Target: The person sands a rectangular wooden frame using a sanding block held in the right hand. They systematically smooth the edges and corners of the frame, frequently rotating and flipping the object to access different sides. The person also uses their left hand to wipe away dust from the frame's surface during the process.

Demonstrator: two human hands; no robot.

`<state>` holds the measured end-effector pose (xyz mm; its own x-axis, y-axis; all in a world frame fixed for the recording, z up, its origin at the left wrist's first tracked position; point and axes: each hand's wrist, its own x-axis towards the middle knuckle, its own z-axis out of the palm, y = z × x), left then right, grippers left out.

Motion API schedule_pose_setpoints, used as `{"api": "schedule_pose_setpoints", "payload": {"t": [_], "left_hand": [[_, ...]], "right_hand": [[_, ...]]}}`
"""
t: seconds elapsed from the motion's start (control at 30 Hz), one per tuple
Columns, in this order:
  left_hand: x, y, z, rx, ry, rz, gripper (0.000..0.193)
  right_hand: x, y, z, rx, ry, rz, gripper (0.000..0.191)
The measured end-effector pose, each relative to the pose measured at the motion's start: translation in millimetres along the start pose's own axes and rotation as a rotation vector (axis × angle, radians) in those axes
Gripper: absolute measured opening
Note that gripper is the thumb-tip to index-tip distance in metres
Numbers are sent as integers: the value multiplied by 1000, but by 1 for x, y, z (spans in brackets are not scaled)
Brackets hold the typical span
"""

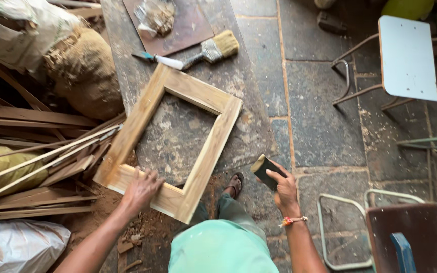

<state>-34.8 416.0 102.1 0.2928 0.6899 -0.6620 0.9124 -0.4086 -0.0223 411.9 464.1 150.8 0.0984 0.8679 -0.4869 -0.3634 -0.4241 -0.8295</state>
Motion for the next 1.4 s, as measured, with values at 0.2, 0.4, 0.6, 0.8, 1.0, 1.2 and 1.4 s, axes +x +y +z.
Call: {"api": "schedule_pose_setpoints", "payload": {"t": [0.2,0.4,0.6,0.8,1.0,1.2,1.4], "left_hand": [[70,88,-58,-734,425,-169,115],[130,125,-46,-726,558,-261,83],[117,138,-22,-677,427,-156,76],[98,152,-20,-525,437,42,88],[121,120,-43,-376,354,165,86],[152,76,-59,-672,896,154,55],[177,85,-71,-701,1034,-531,44]], "right_hand": [[-12,-2,15,8,5,-9,40],[-17,-10,13,-16,22,-63,40],[-19,-14,2,3,31,-51,41],[-5,-17,-2,-20,38,-14,41],[14,-32,-9,-59,3,-61,40],[27,-43,-15,-265,49,-151,40],[38,-38,-13,-399,27,-178,35]]}}
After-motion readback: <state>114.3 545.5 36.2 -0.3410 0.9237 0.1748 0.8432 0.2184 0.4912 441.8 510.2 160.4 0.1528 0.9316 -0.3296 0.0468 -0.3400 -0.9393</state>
